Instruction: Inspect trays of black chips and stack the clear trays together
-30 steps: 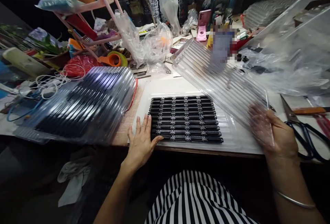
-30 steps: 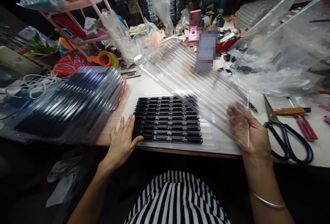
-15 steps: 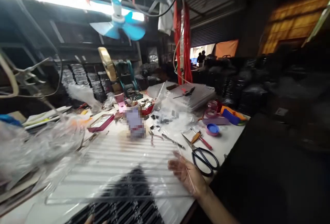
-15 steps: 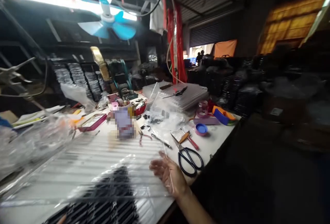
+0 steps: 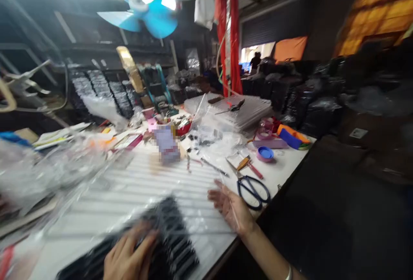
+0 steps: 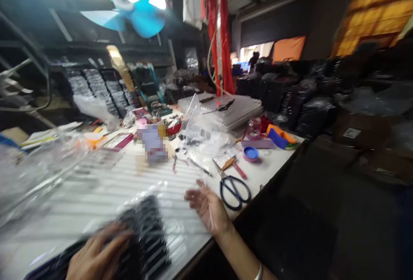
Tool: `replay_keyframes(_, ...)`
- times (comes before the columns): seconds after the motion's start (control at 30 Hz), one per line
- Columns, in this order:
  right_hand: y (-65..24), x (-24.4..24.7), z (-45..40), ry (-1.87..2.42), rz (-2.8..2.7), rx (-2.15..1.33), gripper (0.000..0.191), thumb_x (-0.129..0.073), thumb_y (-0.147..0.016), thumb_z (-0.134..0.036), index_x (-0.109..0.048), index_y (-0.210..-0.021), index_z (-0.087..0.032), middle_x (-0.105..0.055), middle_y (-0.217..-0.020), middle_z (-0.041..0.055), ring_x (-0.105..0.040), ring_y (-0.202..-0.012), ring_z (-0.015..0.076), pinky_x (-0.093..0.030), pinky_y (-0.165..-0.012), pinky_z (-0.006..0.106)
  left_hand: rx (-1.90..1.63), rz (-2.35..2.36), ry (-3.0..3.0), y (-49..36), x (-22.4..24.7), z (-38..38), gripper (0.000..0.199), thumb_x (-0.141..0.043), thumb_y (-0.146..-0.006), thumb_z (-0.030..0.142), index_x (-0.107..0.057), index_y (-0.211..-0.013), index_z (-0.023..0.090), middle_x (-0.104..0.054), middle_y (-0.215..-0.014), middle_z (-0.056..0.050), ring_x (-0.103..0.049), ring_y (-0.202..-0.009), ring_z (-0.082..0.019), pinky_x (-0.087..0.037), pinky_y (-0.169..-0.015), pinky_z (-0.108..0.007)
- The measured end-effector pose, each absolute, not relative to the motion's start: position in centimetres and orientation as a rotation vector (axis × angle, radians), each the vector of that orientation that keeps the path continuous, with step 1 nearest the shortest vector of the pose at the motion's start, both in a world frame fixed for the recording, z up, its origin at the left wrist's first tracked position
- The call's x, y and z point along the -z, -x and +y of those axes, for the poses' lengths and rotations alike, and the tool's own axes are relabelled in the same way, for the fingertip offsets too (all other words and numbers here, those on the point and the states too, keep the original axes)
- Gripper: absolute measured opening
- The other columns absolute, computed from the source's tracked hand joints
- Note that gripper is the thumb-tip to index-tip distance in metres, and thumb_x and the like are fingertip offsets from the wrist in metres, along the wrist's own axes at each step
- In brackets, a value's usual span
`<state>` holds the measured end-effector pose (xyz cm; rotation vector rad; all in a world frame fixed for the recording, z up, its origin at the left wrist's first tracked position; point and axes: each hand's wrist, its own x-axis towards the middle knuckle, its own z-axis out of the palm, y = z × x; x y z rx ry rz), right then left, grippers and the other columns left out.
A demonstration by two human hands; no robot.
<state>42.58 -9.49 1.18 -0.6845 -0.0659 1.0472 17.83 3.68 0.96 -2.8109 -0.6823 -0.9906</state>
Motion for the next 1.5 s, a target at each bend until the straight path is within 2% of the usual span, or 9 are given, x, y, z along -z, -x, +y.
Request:
replay_keyframes(0.13,-42.6,-1.8,-10.4,0.744,0.019,-1.105,0.028,-0.035,-0.091,-0.013,-0.057,-0.108,-0.016,-0.073,-0.082,0.0063,-0.068,-0.072,0.0106,-0.052,-0.058,0.017,0.821,-0.963,2.891,-18.6,-4.7,1.1,0.021,-0.047,-0.087,0.022,-0.068,-0.091,0.021,-0.063,-0.094,-0.008,-0.057,-0.093,-0.024,-0.045,-0.082,-0.040)
replay_keyframes(0.3,-43.3,-1.7,-10.4,0.828,0.083,-1.170,0.032,-0.032,-0.094,-0.019,-0.062,-0.103,-0.018,-0.072,-0.083,0.0030,-0.067,-0.071,0.0071,-0.052,-0.057,0.013,0.654,-1.135,2.961,-19.5,-5.4,0.6,0.019,-0.050,-0.086,0.017,-0.068,-0.089,0.019,-0.061,-0.099,-0.008,-0.051,-0.097,-0.023,-0.039,-0.086,-0.041)
replay_keyframes(0.67,-43.5,-1.2,-10.9,0.867,0.103,-1.116,0.036,-0.031,-0.094,-0.020,-0.065,-0.105,-0.014,-0.072,-0.086,0.0049,-0.067,-0.071,0.0085,-0.053,-0.057,0.014,0.434,-0.881,3.039,-22.3,-4.2,0.2,0.019,-0.048,-0.086,0.016,-0.066,-0.094,0.017,-0.055,-0.110,-0.012,-0.045,-0.105,-0.024,-0.035,-0.087,-0.040)
replay_keyframes(0.9,-43.6,-1.0,-11.0,0.853,0.101,-1.121,0.037,-0.031,-0.093,-0.021,-0.065,-0.107,-0.013,-0.071,-0.090,0.0066,-0.067,-0.074,0.0097,-0.053,-0.062,0.015,0.323,-0.839,3.058,-22.9,-3.8,-0.1,0.018,-0.046,-0.082,0.006,-0.061,-0.092,0.011,-0.055,-0.111,-0.015,-0.045,-0.107,-0.027,-0.035,-0.087,-0.042)
replay_keyframes(1.03,-43.6,-1.1,-11.0,0.878,0.108,-1.100,0.037,-0.032,-0.093,-0.021,-0.067,-0.104,-0.012,-0.071,-0.089,0.0078,-0.067,-0.071,0.0104,-0.053,-0.057,0.014,0.325,-0.881,3.087,-22.5,-4.3,0.5,0.017,-0.051,-0.083,0.012,-0.062,-0.095,0.013,-0.056,-0.111,-0.013,-0.047,-0.106,-0.027,-0.038,-0.086,-0.043)
replay_keyframes(1.13,-43.7,-1.3,-11.0,0.915,0.130,-1.070,0.040,-0.030,-0.093,-0.020,-0.068,-0.099,-0.011,-0.071,-0.087,0.0085,-0.066,-0.066,0.0103,-0.052,-0.052,0.015,0.619,-1.120,3.170,-20.2,-5.9,1.3,0.017,-0.056,-0.083,0.021,-0.065,-0.096,0.015,-0.059,-0.104,-0.010,-0.051,-0.101,-0.024,-0.040,-0.087,-0.041)
replay_keyframes(1.23,-43.5,-1.5,-10.8,0.948,0.143,-1.052,0.038,-0.031,-0.092,-0.020,-0.068,-0.096,-0.009,-0.071,-0.082,0.0074,-0.065,-0.059,0.0095,-0.052,-0.050,0.015,1.220,-1.571,3.289,-16.5,-8.5,1.4,0.023,-0.056,-0.085,0.033,-0.067,-0.094,0.015,-0.064,-0.096,-0.009,-0.057,-0.094,-0.020,-0.042,-0.089,-0.036)
replay_keyframes(1.4,-42.2,-2.0,-10.6,0.949,-0.165,-0.913,0.033,-0.034,-0.088,-0.015,-0.066,-0.100,-0.014,-0.071,-0.077,0.0090,-0.068,-0.068,0.0150,-0.051,-0.052,0.016,2.309,-2.134,3.306,-11.7,-12.7,-0.3,0.071,-0.037,-0.078,0.071,-0.059,-0.115,0.014,-0.067,-0.104,-0.014,-0.065,-0.090,-0.025,-0.052,-0.073,-0.037)
replay_keyframes(1.5,-41.5,-2.8,-10.2,0.950,-0.417,-0.900,0.034,-0.040,-0.083,-0.012,-0.062,-0.108,-0.017,-0.072,-0.078,0.0114,-0.069,-0.071,0.0202,-0.052,-0.054,0.022,2.368,-2.427,3.135,-10.4,-13.5,-1.0,0.061,-0.044,-0.083,0.061,-0.057,-0.113,0.010,-0.070,-0.095,-0.016,-0.068,-0.073,-0.023,-0.053,-0.056,-0.029)
